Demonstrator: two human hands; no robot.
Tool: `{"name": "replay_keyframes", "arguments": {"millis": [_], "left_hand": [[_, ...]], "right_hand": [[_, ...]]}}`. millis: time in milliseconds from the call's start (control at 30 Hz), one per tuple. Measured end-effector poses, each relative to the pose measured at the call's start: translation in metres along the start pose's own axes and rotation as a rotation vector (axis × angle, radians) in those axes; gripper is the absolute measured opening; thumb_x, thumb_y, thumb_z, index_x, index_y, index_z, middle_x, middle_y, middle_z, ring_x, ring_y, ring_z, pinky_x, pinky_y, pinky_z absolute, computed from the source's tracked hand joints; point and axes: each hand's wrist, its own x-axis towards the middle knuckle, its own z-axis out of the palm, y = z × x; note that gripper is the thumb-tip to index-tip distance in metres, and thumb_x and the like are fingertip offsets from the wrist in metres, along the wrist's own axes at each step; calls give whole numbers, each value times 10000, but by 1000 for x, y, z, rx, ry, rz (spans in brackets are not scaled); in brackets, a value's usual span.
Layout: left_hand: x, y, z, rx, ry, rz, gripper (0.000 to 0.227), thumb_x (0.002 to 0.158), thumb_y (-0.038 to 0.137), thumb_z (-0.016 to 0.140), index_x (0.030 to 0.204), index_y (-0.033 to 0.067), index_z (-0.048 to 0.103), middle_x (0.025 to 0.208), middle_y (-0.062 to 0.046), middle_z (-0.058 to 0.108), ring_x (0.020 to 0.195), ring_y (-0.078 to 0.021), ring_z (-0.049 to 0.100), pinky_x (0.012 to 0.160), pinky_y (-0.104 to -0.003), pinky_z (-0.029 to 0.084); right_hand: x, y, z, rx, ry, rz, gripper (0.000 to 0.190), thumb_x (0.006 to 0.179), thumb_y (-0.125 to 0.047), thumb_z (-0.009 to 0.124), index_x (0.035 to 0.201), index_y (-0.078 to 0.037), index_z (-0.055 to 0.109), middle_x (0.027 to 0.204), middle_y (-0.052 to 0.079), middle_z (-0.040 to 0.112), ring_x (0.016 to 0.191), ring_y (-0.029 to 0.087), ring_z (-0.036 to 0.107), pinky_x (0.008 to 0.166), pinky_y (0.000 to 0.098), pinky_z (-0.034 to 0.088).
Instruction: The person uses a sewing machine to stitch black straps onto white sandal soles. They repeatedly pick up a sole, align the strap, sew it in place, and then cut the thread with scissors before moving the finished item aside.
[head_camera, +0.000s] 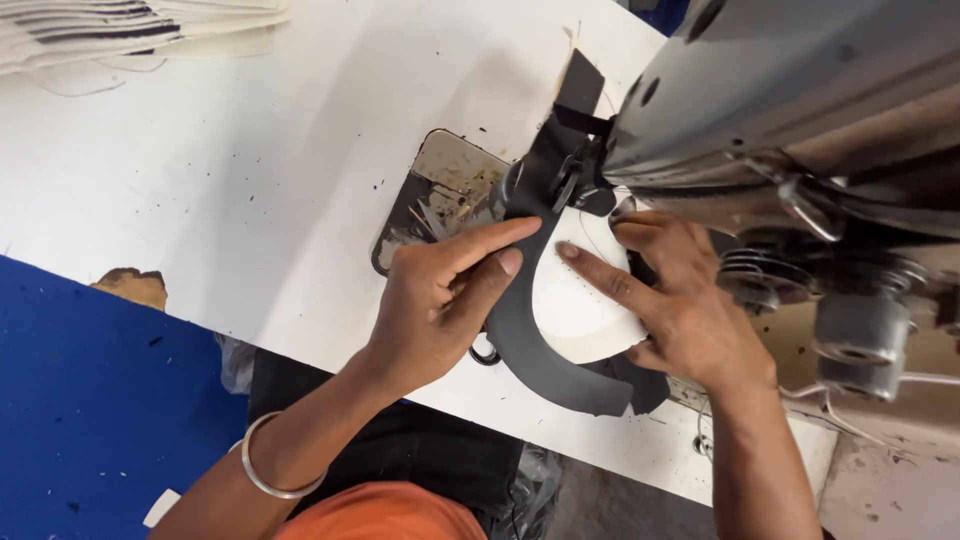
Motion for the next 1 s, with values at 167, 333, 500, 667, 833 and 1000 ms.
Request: {"name": "replay_keyframes", "arguments": {"millis": [167, 333, 500, 667, 833, 1000], "left_hand": [[10, 1, 2, 38, -34, -31, 314, 1068, 184, 623, 1341, 46, 693, 572, 61, 475, 499, 2, 338, 456, -249, 239], [26, -3, 14, 161, 47, 100, 204, 1050, 91, 649, 1237, 19, 691, 592, 25, 569, 483, 6, 467, 430, -242, 299], [26, -1, 16, 186, 151, 167, 158, 1039, 45, 689, 1193, 13, 690, 773, -21, 691, 546, -15, 571, 455, -223, 371], [27, -2, 13, 222, 102, 149, 218, 1025, 27, 692, 1241, -1, 694, 833, -50, 716, 616, -22, 653, 475, -192, 474], [30, -1, 15, 279, 157, 195, 180, 1015, 29, 717, 1192, -1, 706, 783, -62, 706, 568, -56, 603, 479, -246, 429], [26, 12, 8, 267, 88, 131, 242, 995, 19, 695, 1234, -16, 689, 826, -75, 722, 582, -50, 646, 442, -222, 453]], "right_hand": [[-5, 10, 8, -99, -72, 42, 1099, 409, -170, 860, 1457, -350, 585, 1240, 96, 597, 1208, 295, 541, 1038, 490, 420], [4, 26, 2, -170, -88, 62, 1057, 566, -231, 889, 1527, -384, 477, 1331, 123, 636, 1009, 284, 670, 871, 435, 570], [12, 22, -1, -357, -317, 198, 1128, 602, -201, 915, 1565, -418, 369, 1406, 101, 627, 852, 253, 688, 651, 380, 587], [0, 37, 14, -192, -215, 168, 1205, 546, -149, 894, 1584, -389, 330, 1439, 36, 657, 842, 263, 676, 791, 390, 616], [13, 19, -3, -466, -271, 184, 1151, 620, -313, 934, 1573, -400, 294, 1230, 162, 656, 851, 300, 698, 731, 445, 607], [6, 26, 6, -490, -290, 225, 1159, 588, -365, 897, 1589, -401, 313, 1247, 159, 650, 935, 311, 714, 806, 450, 609]]}}
